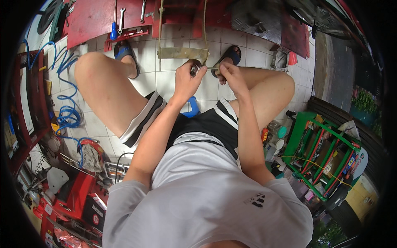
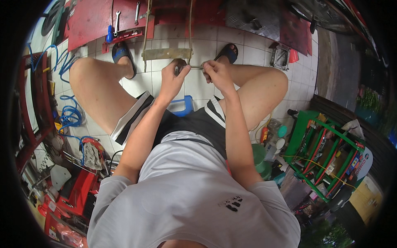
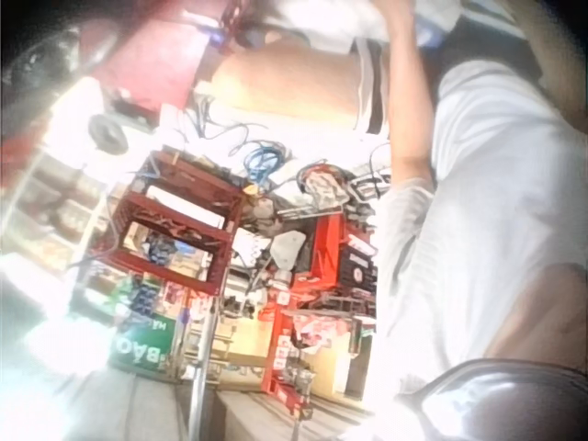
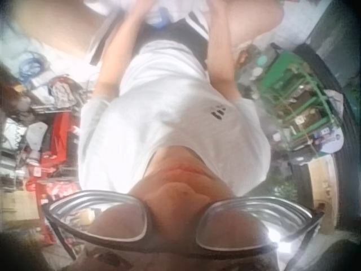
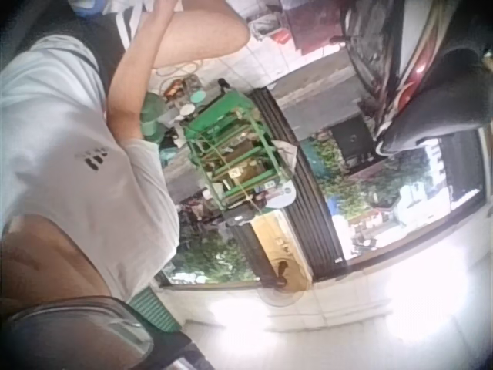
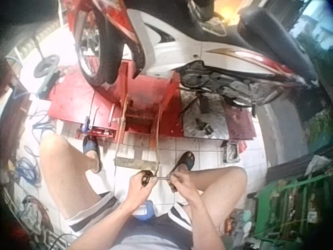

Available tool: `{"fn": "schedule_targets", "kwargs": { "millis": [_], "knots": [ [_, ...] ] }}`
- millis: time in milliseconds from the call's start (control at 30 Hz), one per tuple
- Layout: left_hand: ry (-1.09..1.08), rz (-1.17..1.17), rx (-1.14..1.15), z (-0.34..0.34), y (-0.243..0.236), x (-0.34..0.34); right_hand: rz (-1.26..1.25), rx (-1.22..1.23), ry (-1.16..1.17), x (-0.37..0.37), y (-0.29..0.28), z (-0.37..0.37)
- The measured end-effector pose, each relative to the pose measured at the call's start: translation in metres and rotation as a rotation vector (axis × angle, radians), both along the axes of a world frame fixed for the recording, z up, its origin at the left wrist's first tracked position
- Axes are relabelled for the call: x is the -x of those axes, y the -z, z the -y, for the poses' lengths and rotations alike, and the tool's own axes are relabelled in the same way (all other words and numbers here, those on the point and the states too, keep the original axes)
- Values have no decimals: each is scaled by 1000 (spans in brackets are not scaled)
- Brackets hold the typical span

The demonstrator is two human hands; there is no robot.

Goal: The person sits on a low stool and works on a motorcycle brake assembly. They use a wrench to loosen and remove bolts, then detach a metal bracket from the red lift stand. The person handles the bracket and small hardware pieces, reattaching them to the assembly.

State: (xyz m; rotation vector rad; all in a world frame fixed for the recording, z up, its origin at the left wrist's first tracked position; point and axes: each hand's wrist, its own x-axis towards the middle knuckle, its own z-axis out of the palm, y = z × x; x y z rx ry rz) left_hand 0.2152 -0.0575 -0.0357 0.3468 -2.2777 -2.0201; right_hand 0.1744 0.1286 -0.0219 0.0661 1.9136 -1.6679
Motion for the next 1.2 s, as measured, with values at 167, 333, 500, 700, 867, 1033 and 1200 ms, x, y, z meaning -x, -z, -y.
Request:
{"fn": "schedule_targets", "kwargs": {
  "millis": [167,333,500,700,867,1033,1200],
  "knots": [
    [27,126,34,-1,-1,1,-55,-40,59,-3,-13,14],
    [43,111,-57,-3,0,2,30,-35,-106,3,9,-6],
    [32,113,-18,-3,13,4,-124,-89,90,-8,-5,16],
    [-2,114,-7,-4,12,2,142,-156,-9,5,15,-3],
    [-78,131,-74,2,18,-2,35,-79,173,0,6,12],
    [-62,105,-70,-2,12,-2,261,-48,38,8,24,-16],
    [-17,66,-84,1,14,-5,100,-11,94,2,0,6]
  ]
}}
